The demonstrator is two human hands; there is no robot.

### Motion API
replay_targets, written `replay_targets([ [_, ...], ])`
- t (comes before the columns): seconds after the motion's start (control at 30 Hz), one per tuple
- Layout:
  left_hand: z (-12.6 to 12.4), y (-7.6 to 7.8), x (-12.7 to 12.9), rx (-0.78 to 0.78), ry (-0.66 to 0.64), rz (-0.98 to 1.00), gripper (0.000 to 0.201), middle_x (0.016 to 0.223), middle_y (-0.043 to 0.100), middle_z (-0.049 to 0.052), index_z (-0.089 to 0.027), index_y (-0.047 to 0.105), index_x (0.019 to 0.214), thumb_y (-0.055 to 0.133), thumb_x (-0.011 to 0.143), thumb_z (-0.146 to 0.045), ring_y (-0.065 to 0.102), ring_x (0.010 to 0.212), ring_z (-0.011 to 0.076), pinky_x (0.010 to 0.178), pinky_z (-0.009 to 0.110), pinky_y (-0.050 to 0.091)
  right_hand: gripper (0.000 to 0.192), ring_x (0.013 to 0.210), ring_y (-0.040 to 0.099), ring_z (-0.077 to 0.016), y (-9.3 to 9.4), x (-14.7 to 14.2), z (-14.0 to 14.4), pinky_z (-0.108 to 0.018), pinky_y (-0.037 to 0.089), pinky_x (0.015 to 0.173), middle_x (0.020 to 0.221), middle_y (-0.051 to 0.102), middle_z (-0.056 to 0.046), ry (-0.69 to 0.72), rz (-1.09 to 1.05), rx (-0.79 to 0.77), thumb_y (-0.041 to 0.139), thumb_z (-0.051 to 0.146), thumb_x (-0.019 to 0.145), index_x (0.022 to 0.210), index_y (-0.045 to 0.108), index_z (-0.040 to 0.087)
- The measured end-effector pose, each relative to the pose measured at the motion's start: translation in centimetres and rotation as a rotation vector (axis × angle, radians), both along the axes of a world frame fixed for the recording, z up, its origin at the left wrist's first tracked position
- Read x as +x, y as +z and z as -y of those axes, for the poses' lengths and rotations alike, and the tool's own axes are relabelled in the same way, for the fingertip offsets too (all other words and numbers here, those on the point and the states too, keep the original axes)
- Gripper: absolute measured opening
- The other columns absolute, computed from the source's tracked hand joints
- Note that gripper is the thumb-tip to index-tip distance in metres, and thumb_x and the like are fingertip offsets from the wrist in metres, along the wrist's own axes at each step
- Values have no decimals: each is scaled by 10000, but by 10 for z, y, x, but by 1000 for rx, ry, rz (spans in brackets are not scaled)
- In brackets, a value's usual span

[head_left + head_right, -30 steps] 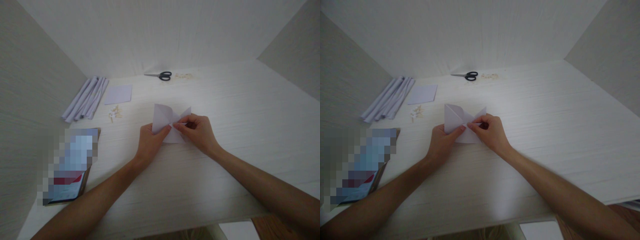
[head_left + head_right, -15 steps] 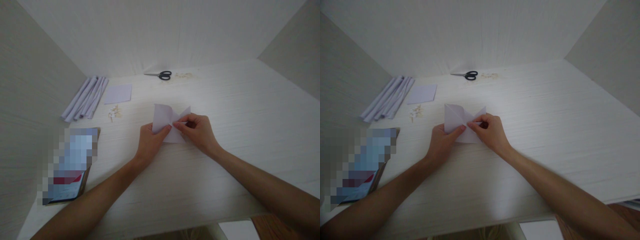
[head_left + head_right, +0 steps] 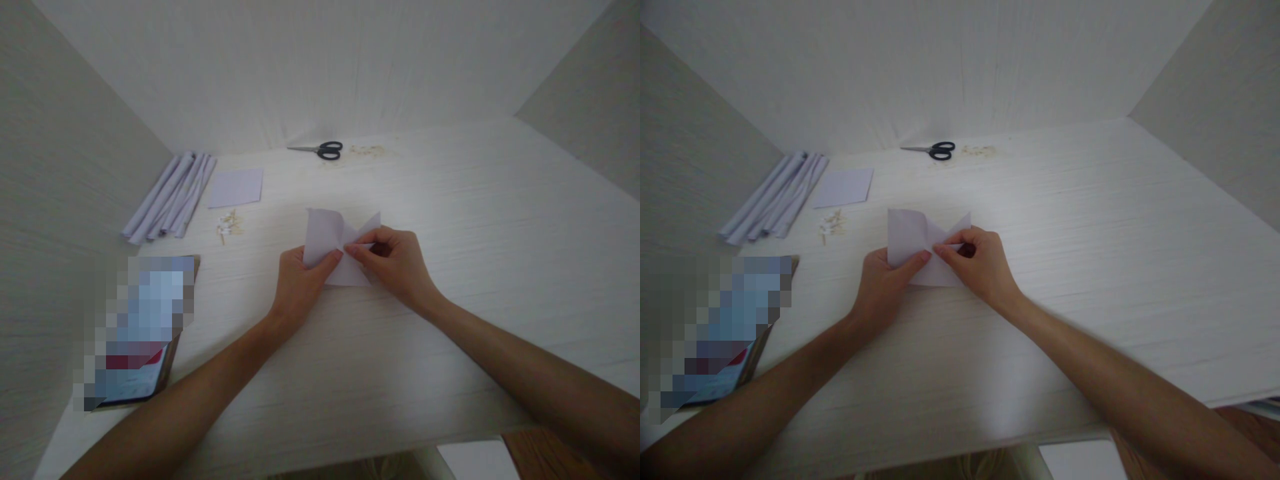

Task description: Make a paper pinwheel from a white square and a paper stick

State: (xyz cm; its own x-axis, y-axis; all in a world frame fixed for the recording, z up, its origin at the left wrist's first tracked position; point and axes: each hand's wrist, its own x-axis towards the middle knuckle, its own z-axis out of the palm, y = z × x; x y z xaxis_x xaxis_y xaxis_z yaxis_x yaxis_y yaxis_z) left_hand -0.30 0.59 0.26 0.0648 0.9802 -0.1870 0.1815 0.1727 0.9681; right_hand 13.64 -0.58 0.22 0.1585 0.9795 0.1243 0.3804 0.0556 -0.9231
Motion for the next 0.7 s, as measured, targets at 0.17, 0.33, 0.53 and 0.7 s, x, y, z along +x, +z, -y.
replay_targets([
  [0.17,0,-1,-1,-8,1,25,288,630,617,30,-109,646,676,650,589,-383,538,538,121,475,213,414,197,411,394,-64,-1,1,-1,-196,279,367,474,521,11,10,-14,8,624,315,650,648,660,121],
  [0.33,0,-2,-1,-4,1,36,292,618,609,28,-108,643,669,651,588,-389,533,537,121,479,217,416,189,396,378,-58,0,0,-1,-193,278,360,456,504,20,1,-8,6,630,304,643,637,653,116],
  [0.53,0,0,0,-14,6,24,285,630,612,28,-111,644,661,651,583,-385,529,539,120,475,216,412,194,399,393,-62,0,1,0,-191,283,360,464,518,13,3,-7,8,622,311,646,639,653,120],
  [0.7,1,0,0,-9,20,5,302,617,605,27,-107,638,650,659,562,-395,520,523,121,461,217,400,206,416,414,-71,-1,0,0,-199,292,368,487,534,3,3,3,17,622,325,648,645,653,121],
])
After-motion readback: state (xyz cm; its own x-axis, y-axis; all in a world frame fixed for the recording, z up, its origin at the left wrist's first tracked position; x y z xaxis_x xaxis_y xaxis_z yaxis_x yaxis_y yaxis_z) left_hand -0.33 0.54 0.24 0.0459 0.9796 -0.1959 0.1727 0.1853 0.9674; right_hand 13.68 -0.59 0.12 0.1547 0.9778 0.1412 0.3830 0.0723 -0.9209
